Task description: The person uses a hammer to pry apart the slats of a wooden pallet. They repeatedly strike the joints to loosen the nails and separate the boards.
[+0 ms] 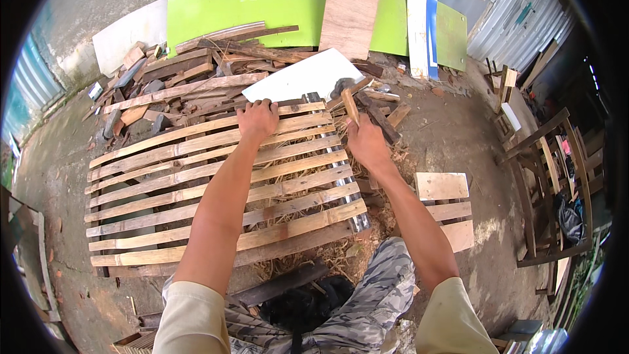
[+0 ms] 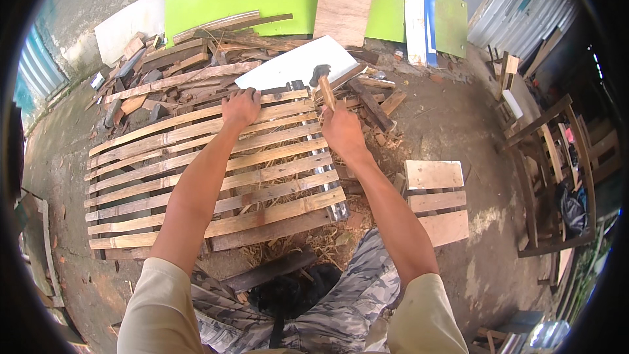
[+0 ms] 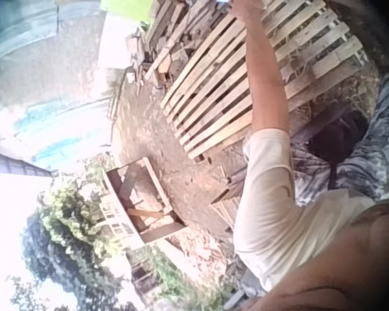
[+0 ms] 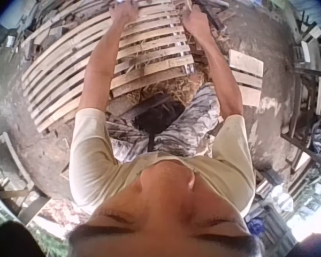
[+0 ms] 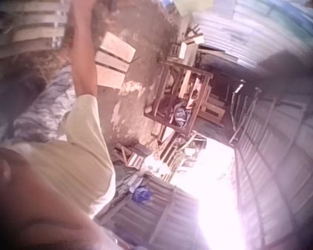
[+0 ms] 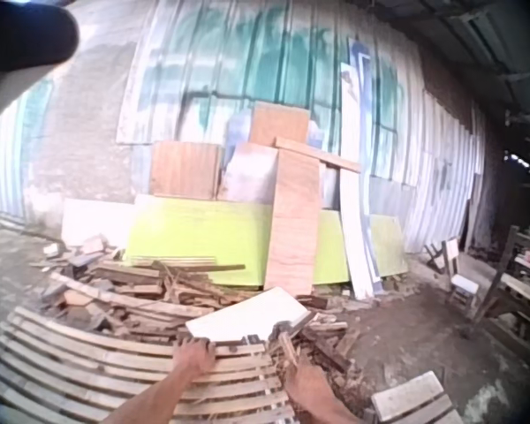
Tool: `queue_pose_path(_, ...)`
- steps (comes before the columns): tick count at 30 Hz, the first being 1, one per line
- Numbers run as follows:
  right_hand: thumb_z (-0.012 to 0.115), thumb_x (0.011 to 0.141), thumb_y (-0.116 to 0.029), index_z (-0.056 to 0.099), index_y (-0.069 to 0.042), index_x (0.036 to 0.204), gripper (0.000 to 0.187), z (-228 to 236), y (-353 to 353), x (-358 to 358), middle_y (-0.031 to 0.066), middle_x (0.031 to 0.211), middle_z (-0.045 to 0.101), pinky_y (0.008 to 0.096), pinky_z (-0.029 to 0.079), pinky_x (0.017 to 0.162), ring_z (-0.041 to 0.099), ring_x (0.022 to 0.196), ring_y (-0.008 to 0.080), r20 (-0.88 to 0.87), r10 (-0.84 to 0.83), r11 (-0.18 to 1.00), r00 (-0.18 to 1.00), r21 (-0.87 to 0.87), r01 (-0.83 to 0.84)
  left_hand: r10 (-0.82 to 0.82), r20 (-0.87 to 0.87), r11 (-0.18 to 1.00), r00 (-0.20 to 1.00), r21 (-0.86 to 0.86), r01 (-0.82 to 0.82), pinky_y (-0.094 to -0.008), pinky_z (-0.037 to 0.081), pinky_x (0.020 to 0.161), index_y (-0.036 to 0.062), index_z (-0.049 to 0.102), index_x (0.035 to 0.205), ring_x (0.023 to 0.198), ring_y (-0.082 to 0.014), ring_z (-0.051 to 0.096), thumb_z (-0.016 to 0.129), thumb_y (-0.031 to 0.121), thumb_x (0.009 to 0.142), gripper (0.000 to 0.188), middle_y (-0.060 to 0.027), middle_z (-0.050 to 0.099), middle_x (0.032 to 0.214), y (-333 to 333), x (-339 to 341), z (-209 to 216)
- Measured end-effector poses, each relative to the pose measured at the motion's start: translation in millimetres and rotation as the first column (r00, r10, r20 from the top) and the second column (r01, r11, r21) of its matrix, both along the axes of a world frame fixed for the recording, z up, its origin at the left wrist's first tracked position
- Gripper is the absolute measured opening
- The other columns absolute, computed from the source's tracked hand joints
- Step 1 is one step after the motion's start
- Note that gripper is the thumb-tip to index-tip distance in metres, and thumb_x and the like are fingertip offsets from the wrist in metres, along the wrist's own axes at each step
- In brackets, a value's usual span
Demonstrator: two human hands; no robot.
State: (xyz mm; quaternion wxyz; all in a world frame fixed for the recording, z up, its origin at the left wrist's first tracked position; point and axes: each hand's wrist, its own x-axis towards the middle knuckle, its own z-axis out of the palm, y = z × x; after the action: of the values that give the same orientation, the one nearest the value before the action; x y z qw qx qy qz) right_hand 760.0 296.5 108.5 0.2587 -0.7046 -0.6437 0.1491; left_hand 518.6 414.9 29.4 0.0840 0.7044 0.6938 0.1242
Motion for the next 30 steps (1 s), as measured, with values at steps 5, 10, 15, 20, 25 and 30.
queue_pose_path(5, 0.047, 0.106, -0.030, 0.050, 0.007, 0.110, 0.037, 21, -6, -16, 0.0324, 0.081, 0.065, 0.0543, 0.053, 0.067, 0.067, 0.078, 0.0483, -0.111, -0.030, 0.988, 0.993, 0.145, 0.046, 0.000, 0.006, 1.000, 1.000, 0.030, 0.000, -0.0548, 0.034, 0.109, 0.0109, 0.063, 0.131, 0.130, -0.0309, 0.053, 0.032, 0.041, 0.105, 0.050, -0.0116, 0.064, 0.133, -2, -3, 2)
queue_pose_path(10, 0.047, 0.105, -0.030, 0.051, 0.004, 0.106, 0.034, -32, 7, 13, 0.0345, 0.080, 0.065, 0.0590, 0.053, 0.073, 0.066, 0.079, 0.0531, 0.059, -0.048, 0.997, 0.997, -0.060, 0.051, -0.021, 0.024, 0.999, 0.999, 0.029, 0.020, -0.0562, 0.033, 0.111, 0.0110, 0.063, 0.131, 0.131, -0.0321, 0.052, 0.033, 0.041, 0.105, 0.050, -0.0121, 0.063, 0.136, 0, 7, -3)
queue_pose_path(15, 0.050, 0.105, -0.030, 0.050, 0.004, 0.101, 0.033, 36, -3, -10, 0.0346, 0.078, 0.064, 0.0604, 0.050, 0.069, 0.064, 0.077, 0.0543, -0.231, -0.008, 0.968, 0.973, 0.243, 0.065, 0.025, 0.011, 1.000, 1.000, -0.015, -0.024, -0.0588, 0.027, 0.116, 0.0120, 0.060, 0.135, 0.134, -0.0325, 0.050, 0.032, 0.041, 0.105, 0.051, -0.0130, 0.061, 0.137, -3, -12, -1)
queue_pose_path(20, 0.043, 0.105, -0.042, 0.050, 0.003, 0.113, 0.047, -37, 18, 31, 0.0330, 0.088, 0.067, 0.0625, 0.049, 0.080, 0.064, 0.087, 0.0537, 0.162, 0.077, 0.982, 0.984, -0.185, -0.046, -0.016, 0.009, 1.000, 1.000, 0.014, 0.016, -0.0589, 0.026, 0.117, 0.0122, 0.059, 0.136, 0.134, -0.0323, 0.050, 0.031, 0.041, 0.105, 0.051, -0.0129, 0.061, 0.138, 1, 12, 4)
queue_pose_path(25, 0.047, 0.106, -0.035, 0.051, 0.002, 0.107, 0.038, -2, 10, 13, 0.0285, 0.075, 0.064, 0.0541, 0.049, 0.067, 0.065, 0.074, 0.0483, -0.143, 0.080, 0.985, 0.986, 0.166, -0.056, 0.026, 0.002, 0.999, 1.000, -0.022, -0.026, -0.0581, 0.027, 0.117, 0.0121, 0.059, 0.136, 0.135, -0.0318, 0.049, 0.031, 0.042, 0.105, 0.051, -0.0118, 0.060, 0.139, -2, -6, 6)
queue_pose_path(30, 0.049, 0.105, -0.034, 0.049, 0.002, 0.104, 0.036, -50, 19, 53, 0.0292, 0.073, 0.063, 0.0547, 0.047, 0.064, 0.065, 0.072, 0.0503, 0.065, 0.161, 0.986, 0.985, 0.030, -0.163, -0.012, 0.012, 0.999, 1.000, -0.033, 0.013, -0.0575, 0.027, 0.117, 0.0118, 0.059, 0.137, 0.136, -0.0315, 0.048, 0.031, 0.042, 0.105, 0.051, -0.0121, 0.060, 0.140, -1, 15, 8)
